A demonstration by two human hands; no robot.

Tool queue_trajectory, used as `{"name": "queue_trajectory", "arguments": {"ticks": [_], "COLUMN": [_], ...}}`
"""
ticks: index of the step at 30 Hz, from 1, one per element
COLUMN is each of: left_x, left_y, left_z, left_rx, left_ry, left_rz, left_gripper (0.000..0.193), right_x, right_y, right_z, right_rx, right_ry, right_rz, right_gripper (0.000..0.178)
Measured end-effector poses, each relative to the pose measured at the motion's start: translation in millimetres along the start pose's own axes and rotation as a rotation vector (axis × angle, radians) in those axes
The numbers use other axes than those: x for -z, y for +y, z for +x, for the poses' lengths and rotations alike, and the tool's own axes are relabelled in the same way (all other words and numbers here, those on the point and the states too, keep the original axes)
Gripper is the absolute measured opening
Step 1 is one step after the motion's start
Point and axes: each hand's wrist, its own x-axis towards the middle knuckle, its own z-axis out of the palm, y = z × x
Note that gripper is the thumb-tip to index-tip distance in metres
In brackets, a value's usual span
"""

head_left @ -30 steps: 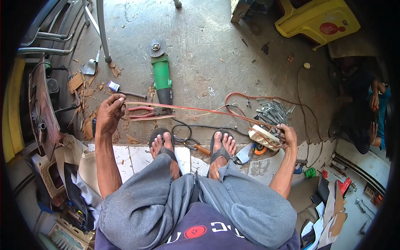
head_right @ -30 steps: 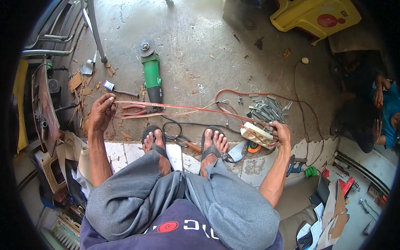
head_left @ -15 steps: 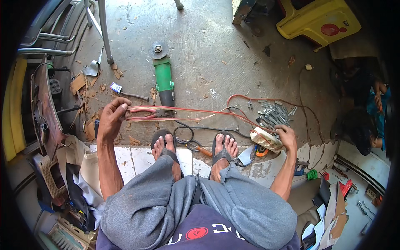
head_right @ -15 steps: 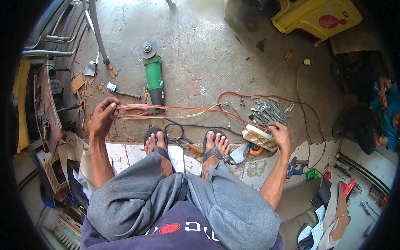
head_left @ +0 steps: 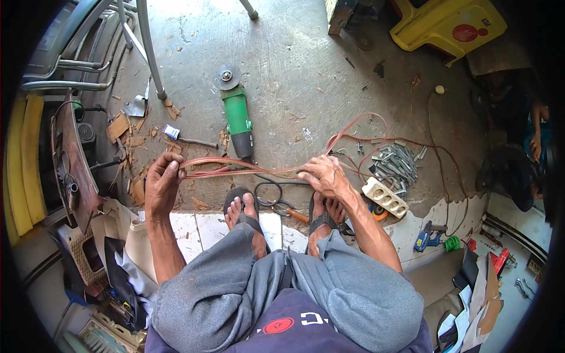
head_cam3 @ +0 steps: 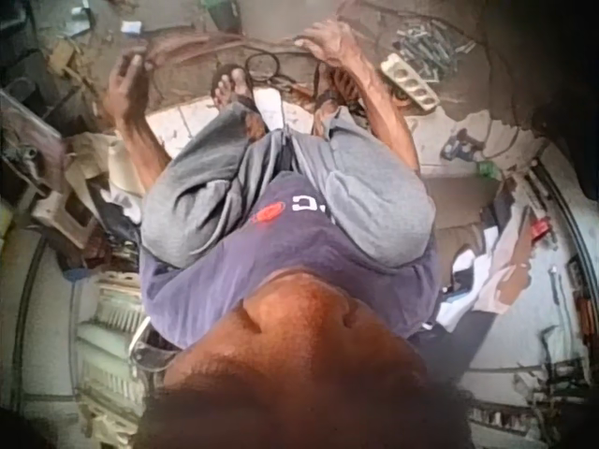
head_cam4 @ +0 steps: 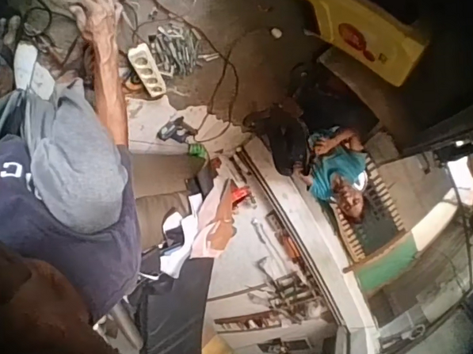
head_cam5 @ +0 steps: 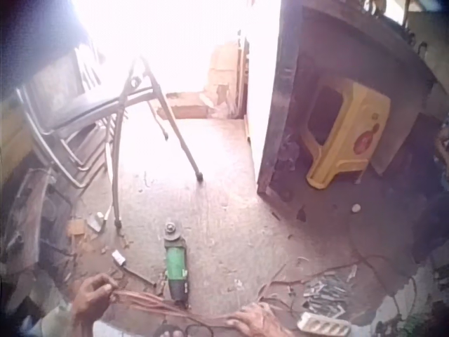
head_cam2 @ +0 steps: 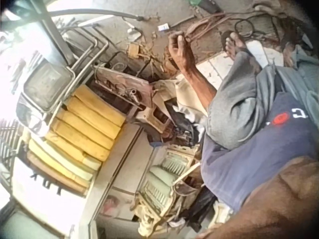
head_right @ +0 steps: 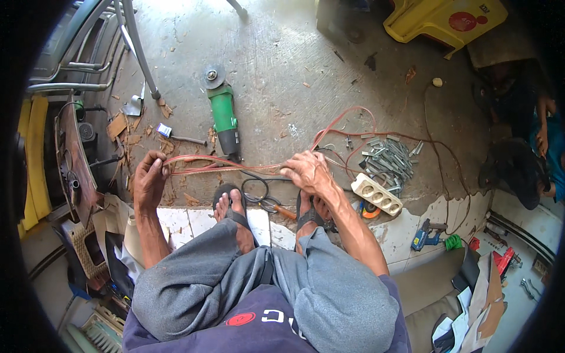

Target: The person wires a power strip by stripping the insulation from wire ends and securing them to the internal terminals of the power strip using their hands and pliers.

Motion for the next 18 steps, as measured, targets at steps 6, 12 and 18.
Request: {"name": "queue_trajectory", "arguments": {"ticks": [6,12,18], "left_x": [8.7,5.7,-122.6], "left_y": [-21.2,-23.5,-16.4], "left_z": [-0.5,3.2,22.4], "left_rx": [-0.001,-0.056,-0.149], "left_ry": [0.074,0.14,-0.252], "left_rz": [-0.024,0.972,0.794], "left_gripper": [0.014,0.023,0.027], "right_x": [-28.3,25.5,33.5], "right_y": [0.7,-29.5,-46.4], "right_z": [-8.8,-10.7,-9.4], "right_rx": [0.151,0.219,0.393], "right_ry": [0.261,0.539,0.696], "right_rz": [0.129,-0.102,-0.172], "right_gripper": [0.02,0.025,0.042]}}
